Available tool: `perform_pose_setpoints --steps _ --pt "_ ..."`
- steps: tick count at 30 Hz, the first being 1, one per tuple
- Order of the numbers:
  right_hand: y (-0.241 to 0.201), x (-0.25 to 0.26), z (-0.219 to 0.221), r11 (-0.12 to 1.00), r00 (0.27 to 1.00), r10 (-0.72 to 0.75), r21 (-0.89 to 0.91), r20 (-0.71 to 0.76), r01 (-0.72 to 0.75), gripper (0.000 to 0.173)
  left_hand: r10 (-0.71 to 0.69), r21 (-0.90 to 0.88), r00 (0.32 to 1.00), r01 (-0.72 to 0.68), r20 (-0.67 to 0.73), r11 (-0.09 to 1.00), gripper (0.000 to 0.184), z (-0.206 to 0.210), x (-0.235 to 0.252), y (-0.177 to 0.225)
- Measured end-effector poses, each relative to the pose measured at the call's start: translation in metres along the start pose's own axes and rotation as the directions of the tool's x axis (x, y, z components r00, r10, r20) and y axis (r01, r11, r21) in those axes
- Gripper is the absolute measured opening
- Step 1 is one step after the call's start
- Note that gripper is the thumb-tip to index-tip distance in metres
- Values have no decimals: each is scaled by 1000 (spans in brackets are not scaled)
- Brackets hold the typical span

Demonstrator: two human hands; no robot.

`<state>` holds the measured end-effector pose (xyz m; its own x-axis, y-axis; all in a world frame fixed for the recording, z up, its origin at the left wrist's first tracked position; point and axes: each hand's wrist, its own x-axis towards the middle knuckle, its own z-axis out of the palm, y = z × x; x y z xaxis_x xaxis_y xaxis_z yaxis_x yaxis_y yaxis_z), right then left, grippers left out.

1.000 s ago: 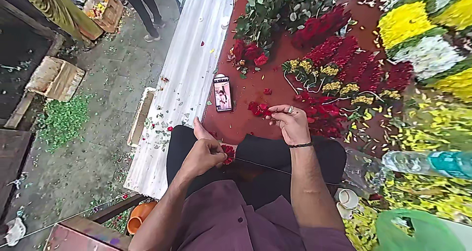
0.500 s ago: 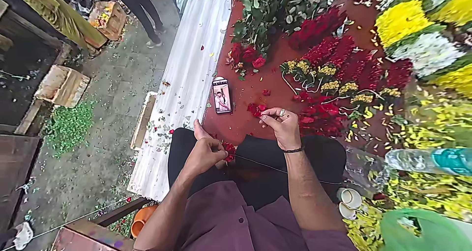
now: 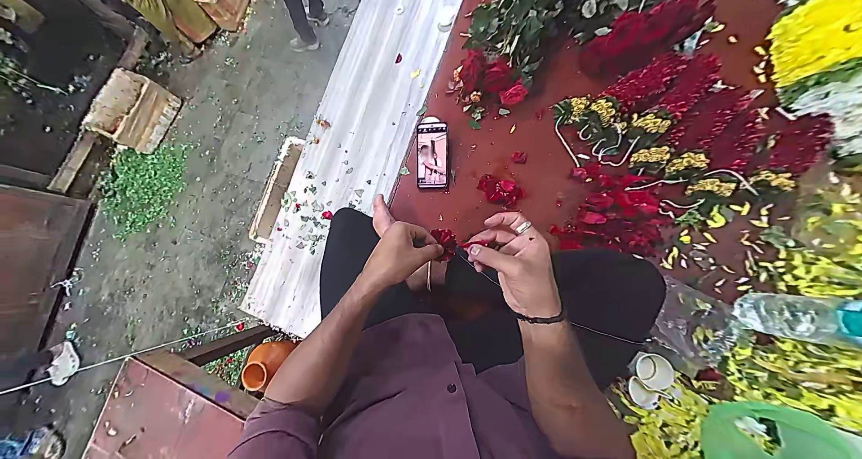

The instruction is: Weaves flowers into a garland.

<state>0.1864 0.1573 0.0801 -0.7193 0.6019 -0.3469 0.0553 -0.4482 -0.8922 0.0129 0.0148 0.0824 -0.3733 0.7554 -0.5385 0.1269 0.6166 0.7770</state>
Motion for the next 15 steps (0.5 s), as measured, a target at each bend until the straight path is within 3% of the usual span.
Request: perform_pose_setpoints --steps 7,15 --pt "24 2 11 985 996 61 -158 -67 -71 54 38 0 997 -38 73 999 10 2 2 9" --pt "31 6 0 949 995 85 -301 -47 -96 67 63 -21 995 -62 74 998 14 10 7 4"
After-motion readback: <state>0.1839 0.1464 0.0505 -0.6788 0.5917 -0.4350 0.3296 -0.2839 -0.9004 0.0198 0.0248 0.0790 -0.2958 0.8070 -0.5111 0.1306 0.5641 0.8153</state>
